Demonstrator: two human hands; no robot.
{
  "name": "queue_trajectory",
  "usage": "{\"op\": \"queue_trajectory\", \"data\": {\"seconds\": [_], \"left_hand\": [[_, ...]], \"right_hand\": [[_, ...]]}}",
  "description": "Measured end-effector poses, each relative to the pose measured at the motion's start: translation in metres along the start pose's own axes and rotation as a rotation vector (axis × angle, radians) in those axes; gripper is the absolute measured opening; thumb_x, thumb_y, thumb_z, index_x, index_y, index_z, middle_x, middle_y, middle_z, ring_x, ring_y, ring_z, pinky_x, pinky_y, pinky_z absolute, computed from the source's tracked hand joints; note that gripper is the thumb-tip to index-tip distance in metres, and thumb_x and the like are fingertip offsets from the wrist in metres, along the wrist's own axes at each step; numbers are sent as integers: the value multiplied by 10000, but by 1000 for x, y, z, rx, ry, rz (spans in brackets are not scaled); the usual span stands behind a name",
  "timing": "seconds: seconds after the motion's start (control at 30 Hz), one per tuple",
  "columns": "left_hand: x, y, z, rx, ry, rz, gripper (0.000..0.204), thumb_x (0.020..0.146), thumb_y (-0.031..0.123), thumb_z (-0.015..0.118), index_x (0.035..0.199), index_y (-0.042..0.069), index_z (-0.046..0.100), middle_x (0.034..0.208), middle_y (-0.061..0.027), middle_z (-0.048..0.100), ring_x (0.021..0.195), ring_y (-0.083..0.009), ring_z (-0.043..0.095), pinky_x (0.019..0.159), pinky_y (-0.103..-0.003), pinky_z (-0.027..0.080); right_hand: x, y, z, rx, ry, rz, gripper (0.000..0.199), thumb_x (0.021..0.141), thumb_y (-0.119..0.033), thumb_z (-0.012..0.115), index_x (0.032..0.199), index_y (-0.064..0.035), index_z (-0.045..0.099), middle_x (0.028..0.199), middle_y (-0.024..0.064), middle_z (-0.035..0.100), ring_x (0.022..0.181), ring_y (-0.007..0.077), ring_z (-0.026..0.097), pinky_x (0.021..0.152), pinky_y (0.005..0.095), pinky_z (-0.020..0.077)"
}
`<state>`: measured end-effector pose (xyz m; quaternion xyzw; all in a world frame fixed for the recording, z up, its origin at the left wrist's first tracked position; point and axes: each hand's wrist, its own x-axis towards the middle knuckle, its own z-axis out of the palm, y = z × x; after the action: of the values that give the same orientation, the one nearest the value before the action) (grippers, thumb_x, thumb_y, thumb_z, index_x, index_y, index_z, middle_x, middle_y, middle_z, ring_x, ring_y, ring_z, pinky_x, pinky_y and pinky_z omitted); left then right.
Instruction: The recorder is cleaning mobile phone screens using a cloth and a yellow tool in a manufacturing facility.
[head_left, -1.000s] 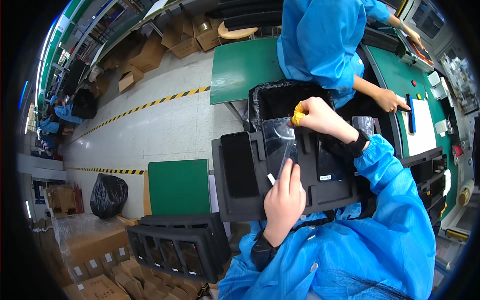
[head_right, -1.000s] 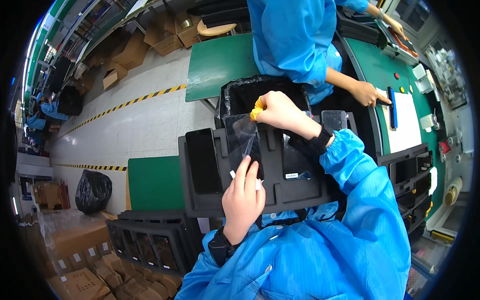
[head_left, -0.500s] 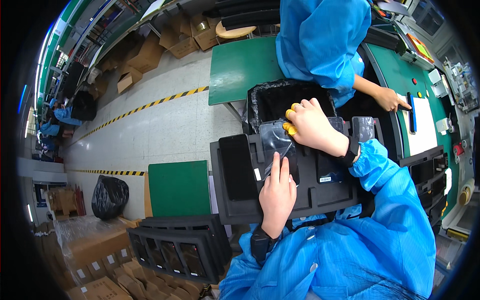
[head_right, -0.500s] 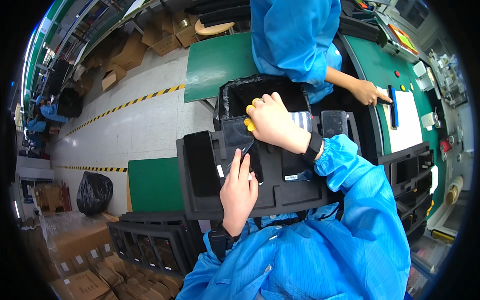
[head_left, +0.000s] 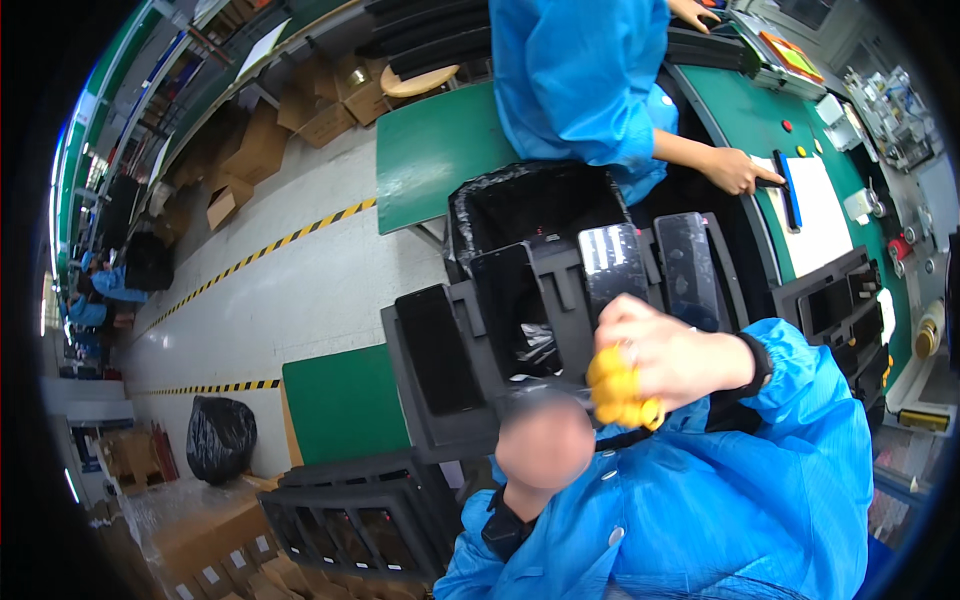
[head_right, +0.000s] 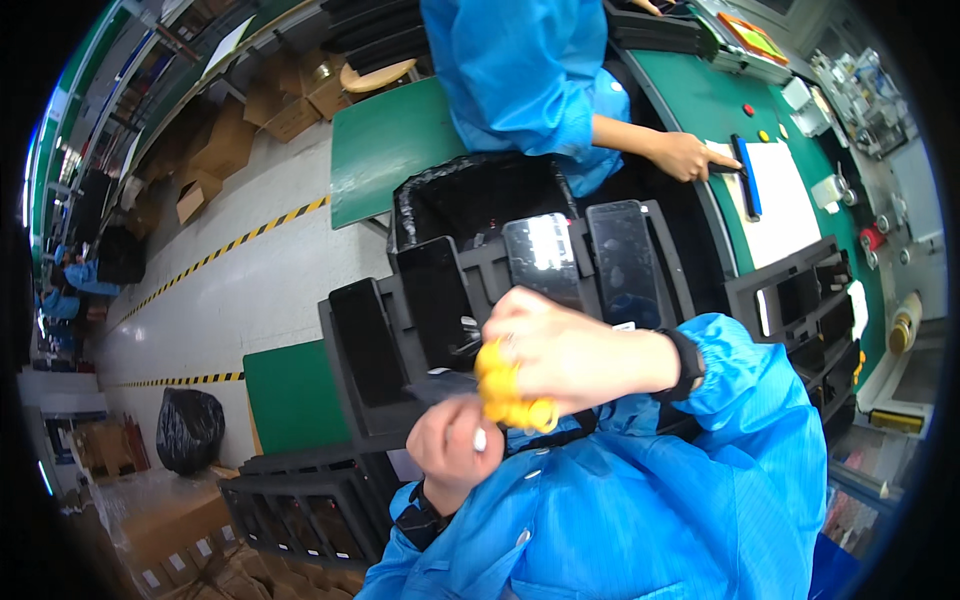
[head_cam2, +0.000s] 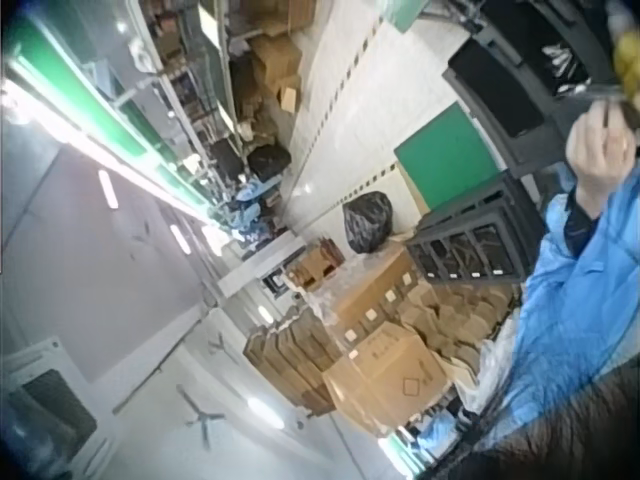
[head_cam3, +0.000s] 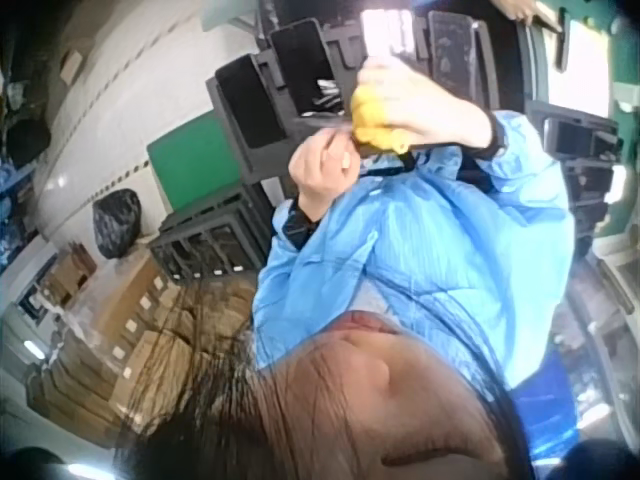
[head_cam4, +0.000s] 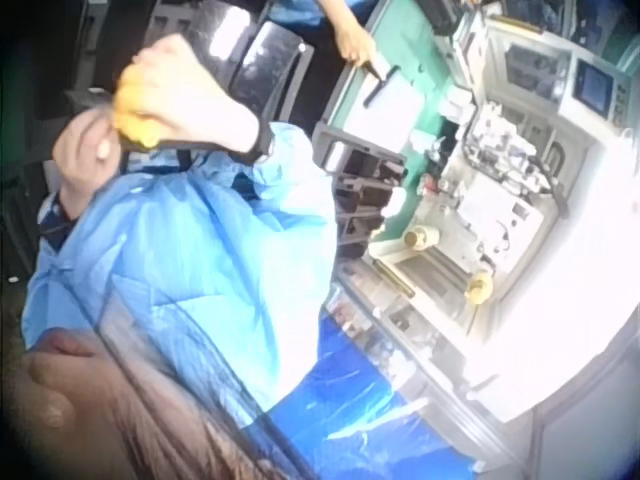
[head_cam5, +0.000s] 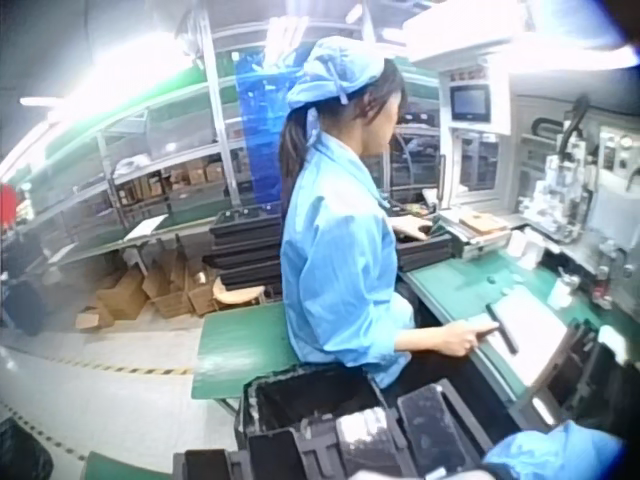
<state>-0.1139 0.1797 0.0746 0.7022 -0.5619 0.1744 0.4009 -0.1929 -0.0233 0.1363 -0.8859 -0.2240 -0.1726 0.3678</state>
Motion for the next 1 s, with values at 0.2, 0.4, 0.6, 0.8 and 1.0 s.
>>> {"op": "queue_trajectory", "data": {"seconds": [0.2,0.4,0.6,0.8,1.0], "left_hand": [[42,29,61,-51,-328,-12,375,754,83,654,1127,44,650,1177,-89,610,729,-198,640,635,-293,534],[36,23,102,41,-571,-185,366,846,142,588,1190,20,602,1313,-122,547,737,-226,667,647,-330,557],[35,25,103,33,-562,-188,351,855,136,580,1188,30,608,1305,-122,552,742,-233,672,651,-334,556],[26,29,89,-58,-302,29,240,729,91,683,963,42,666,995,-118,633,689,-235,645,593,-330,527],[41,63,90,-199,-224,214,321,685,90,655,1000,70,708,1008,-60,633,626,-163,596,561,-277,510]], "right_hand": [[-64,69,-37,-463,67,628,128,840,-211,638,851,-85,654,807,74,615,831,233,586,769,370,345],[-71,104,-26,-763,2,763,187,826,-214,651,914,-49,654,891,105,599,906,263,550,813,387,344],[-75,106,-27,-798,29,638,173,736,-171,686,861,-51,685,942,110,585,980,267,506,849,403,352],[-67,23,-36,-454,-156,213,228,680,-226,713,870,-109,666,944,74,555,949,283,490,840,453,362],[-114,8,-72,-214,263,448,100,825,-166,663,835,-77,620,923,80,551,889,283,502,838,410,381]]}}
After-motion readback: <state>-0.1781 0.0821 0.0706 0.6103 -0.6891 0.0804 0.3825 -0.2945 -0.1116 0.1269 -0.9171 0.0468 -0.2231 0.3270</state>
